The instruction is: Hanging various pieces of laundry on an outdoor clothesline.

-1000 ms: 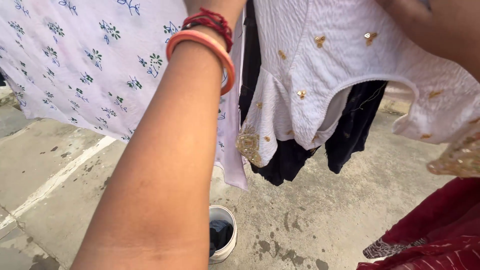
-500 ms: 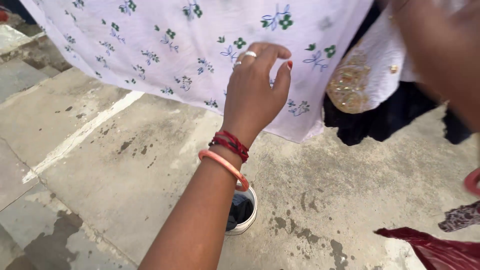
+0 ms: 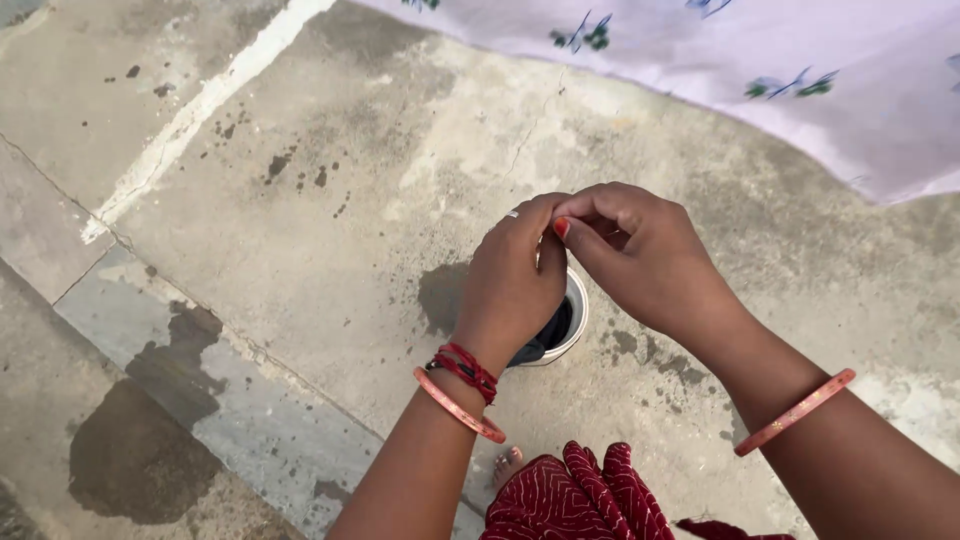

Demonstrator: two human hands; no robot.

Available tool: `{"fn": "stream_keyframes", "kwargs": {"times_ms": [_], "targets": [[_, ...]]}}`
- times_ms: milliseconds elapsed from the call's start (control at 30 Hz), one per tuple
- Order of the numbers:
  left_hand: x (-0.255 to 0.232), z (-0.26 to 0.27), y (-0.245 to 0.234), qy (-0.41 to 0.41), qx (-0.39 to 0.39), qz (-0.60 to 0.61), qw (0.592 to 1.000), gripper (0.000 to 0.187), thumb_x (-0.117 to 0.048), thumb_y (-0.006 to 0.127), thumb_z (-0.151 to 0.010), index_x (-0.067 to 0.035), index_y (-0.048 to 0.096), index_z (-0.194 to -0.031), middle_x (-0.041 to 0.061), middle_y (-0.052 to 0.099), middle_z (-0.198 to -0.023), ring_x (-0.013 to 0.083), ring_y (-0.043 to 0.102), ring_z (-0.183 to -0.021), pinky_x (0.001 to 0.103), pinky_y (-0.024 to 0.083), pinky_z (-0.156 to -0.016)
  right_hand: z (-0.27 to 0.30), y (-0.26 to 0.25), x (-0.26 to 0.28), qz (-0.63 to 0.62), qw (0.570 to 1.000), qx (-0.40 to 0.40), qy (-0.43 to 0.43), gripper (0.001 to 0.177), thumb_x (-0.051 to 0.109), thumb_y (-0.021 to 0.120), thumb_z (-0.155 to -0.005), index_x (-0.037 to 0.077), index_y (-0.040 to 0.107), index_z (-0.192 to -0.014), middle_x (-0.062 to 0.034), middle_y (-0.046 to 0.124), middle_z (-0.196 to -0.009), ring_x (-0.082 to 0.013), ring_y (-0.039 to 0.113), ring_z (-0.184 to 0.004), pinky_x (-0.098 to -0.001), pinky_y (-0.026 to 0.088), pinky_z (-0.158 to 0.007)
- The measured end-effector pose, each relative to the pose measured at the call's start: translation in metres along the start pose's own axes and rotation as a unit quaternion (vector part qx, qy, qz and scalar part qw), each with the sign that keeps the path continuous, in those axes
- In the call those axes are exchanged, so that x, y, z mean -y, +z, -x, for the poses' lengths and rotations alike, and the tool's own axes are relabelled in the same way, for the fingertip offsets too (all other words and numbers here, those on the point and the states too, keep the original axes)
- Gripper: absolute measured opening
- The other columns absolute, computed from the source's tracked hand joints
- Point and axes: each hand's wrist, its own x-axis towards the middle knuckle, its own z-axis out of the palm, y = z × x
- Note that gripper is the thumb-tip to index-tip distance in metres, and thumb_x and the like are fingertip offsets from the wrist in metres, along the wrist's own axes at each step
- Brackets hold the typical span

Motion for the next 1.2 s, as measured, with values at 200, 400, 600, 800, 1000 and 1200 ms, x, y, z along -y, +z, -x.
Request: {"fn": "stream_keyframes", "kwargs": {"times_ms": [200,400,600,800,1000,1200], "targets": [[0.073,0.021,0.022,-0.105,0.049,-0.004,0.993,0.027,-0.003,0.054,-0.096,-0.007,0.063,-0.121,0.018,0.074,-0.105,0.0382,0.070,-0.099,0.047,0.055,-0.080,-0.022,0.063,-0.080,-0.028,0.997,0.038,0.055,0.019,0.016,0.065,-0.095,0.006,0.073,-0.109,-0.0044,0.074,-0.103,-0.0131,0.073,-0.090,-0.0291,0.060,-0.080],[0.157,0.032,0.071,-0.132,0.046,0.013,0.990,0.033,-0.003,0.052,-0.095,-0.006,0.060,-0.126,0.019,0.073,-0.106,0.0395,0.069,-0.100,0.048,0.055,-0.081,-0.056,0.114,-0.170,-0.041,0.997,0.051,0.050,0.020,0.014,0.065,-0.094,0.005,0.073,-0.110,-0.0072,0.072,-0.108,-0.0163,0.075,-0.097,-0.0305,0.062,-0.084],[0.241,0.060,0.124,-0.216,0.059,-0.006,0.975,0.033,-0.005,0.052,-0.097,-0.009,0.059,-0.129,0.019,0.073,-0.107,0.0396,0.069,-0.103,0.049,0.054,-0.081,-0.069,0.167,-0.260,-0.063,0.991,0.076,0.090,0.020,0.013,0.066,-0.092,0.006,0.074,-0.109,-0.0072,0.074,-0.109,-0.0161,0.075,-0.097,-0.0321,0.062,-0.083],[0.312,0.095,0.168,-0.192,0.018,-0.014,0.981,0.033,-0.002,0.054,-0.097,-0.009,0.060,-0.128,0.017,0.072,-0.114,0.0381,0.069,-0.107,0.047,0.055,-0.084,-0.063,0.208,-0.322,-0.065,0.990,0.096,0.075,0.022,0.013,0.066,-0.092,0.006,0.073,-0.111,-0.0081,0.072,-0.112,-0.0183,0.075,-0.100,-0.0321,0.062,-0.085],[0.361,0.114,0.197,-0.147,0.005,-0.031,0.989,0.040,0.001,0.060,-0.091,-0.008,0.059,-0.130,0.016,0.070,-0.119,0.0380,0.067,-0.109,0.047,0.053,-0.089,-0.057,0.231,-0.371,-0.053,0.994,0.089,0.018,0.028,0.008,0.066,-0.090,0.004,0.069,-0.117,-0.0112,0.066,-0.123,-0.0228,0.073,-0.109,-0.0336,0.058,-0.090],[0.415,0.121,0.221,-0.176,0.033,-0.117,0.977,0.045,-0.002,0.065,-0.088,-0.010,0.058,-0.132,0.015,0.067,-0.120,0.0381,0.063,-0.113,0.048,0.052,-0.091,-0.055,0.245,-0.391,-0.032,0.995,0.099,0.000,0.037,0.009,0.066,-0.090,0.006,0.065,-0.127,-0.0118,0.063,-0.131,-0.0249,0.068,-0.117,-0.0359,0.059,-0.094]]}}
